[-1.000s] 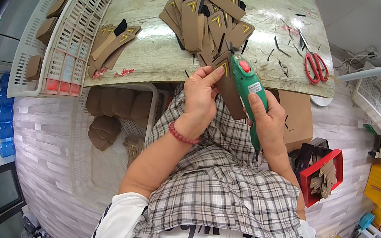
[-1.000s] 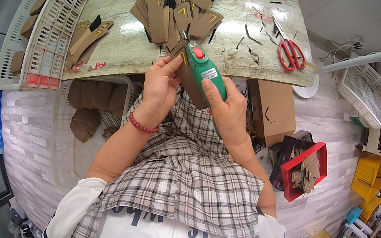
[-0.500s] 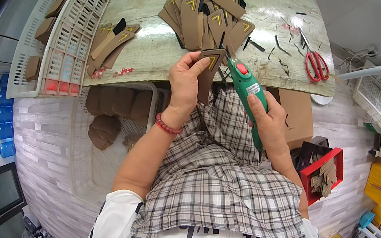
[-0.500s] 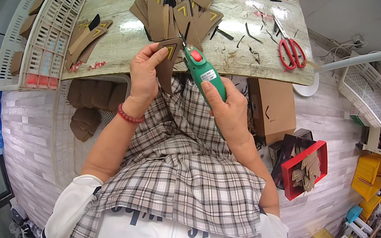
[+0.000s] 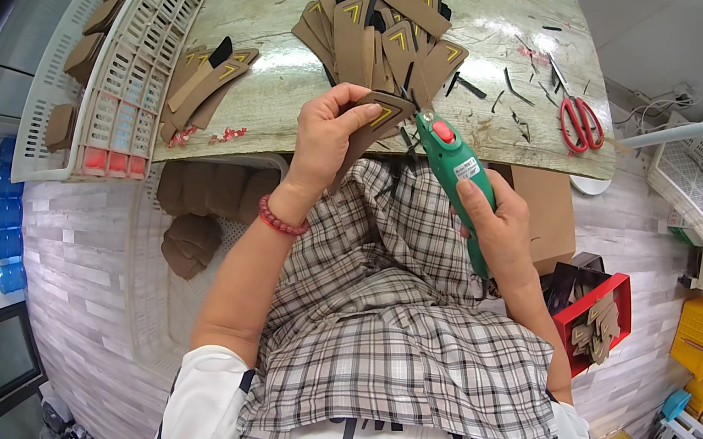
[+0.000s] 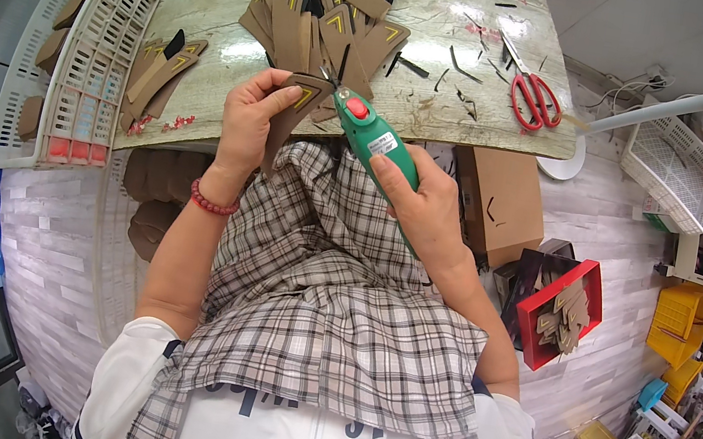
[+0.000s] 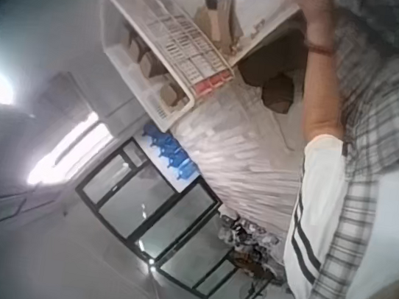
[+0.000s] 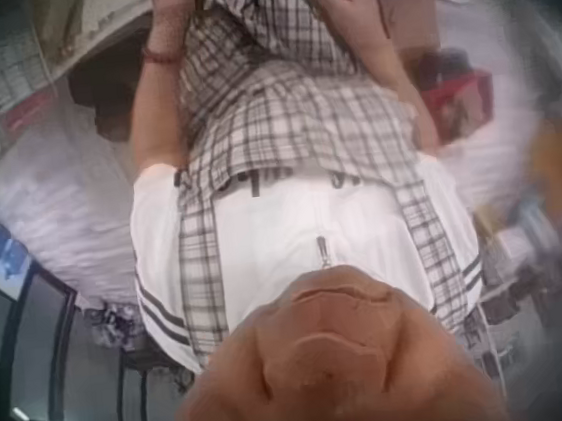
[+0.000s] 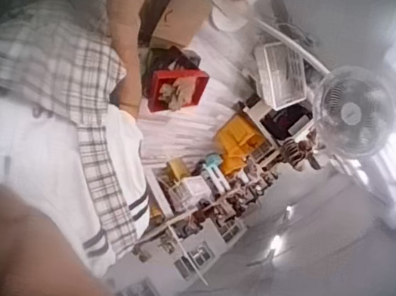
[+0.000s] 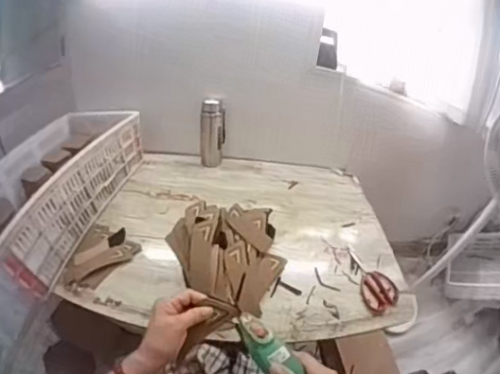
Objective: The person retrieves brown cardboard pieces from a white basket and places them on a work table. Using a green rotary cutter, the person trims the edges of each piece one at a time, then sets the finished pieces aside.
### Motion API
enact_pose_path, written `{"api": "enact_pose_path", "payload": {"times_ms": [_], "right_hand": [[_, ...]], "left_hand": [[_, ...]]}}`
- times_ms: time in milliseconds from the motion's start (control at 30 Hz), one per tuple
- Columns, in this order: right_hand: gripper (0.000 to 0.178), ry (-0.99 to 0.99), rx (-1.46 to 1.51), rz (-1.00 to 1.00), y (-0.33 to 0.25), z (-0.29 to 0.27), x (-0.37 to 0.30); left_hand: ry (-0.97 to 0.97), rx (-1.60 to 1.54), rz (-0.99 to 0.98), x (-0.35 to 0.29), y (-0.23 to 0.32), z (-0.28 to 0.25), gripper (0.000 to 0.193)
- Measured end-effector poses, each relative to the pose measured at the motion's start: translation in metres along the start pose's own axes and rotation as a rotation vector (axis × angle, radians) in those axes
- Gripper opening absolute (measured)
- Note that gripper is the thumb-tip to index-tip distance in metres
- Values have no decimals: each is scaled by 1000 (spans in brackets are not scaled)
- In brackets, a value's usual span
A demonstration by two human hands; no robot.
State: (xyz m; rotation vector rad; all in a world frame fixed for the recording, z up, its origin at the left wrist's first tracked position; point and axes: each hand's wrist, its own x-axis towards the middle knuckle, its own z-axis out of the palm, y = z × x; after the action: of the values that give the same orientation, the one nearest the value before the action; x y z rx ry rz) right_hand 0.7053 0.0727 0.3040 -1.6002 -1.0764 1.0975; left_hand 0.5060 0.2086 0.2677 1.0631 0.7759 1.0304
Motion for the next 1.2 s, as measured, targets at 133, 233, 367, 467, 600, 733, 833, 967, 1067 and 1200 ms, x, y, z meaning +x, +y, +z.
{"api": "enact_pose_path", "payload": {"times_ms": [133, 233, 367, 467, 600, 733, 833, 967, 1067, 1200], "right_hand": [[35, -21, -2, 22, -2, -1, -2], [35, -54, -19, 34, -2, -4, -3], [34, -74, -43, 30, 0, -5, -3], [34, -88, -60, 29, 1, -5, -3], [34, -100, -81, 24, 2, -5, -2], [34, -113, -102, 47, 3, -5, -1], [35, -117, -124, 38, 4, -5, -1], [36, -140, -136, 42, 5, -4, 0], [37, -145, -141, 23, 4, -3, 1], [37, -157, -136, 62, 6, -1, 3]], "left_hand": [[-63, 111, 18, 6, 10, -9, 9], [-96, 187, 15, 11, 15, -17, 9], [-129, 262, 11, 15, 19, -23, 9], [-138, 281, -10, 15, 19, -25, 9], [-161, 276, -41, 16, 20, -28, 9], [-180, 307, -29, 17, 22, -30, 9], [-206, 343, -32, 18, 22, -33, 10], [-238, 361, -53, 19, 22, -35, 10], [-266, 404, -79, 21, 19, -39, 10], [-338, 478, -112, 21, 23, -39, 7]]}}
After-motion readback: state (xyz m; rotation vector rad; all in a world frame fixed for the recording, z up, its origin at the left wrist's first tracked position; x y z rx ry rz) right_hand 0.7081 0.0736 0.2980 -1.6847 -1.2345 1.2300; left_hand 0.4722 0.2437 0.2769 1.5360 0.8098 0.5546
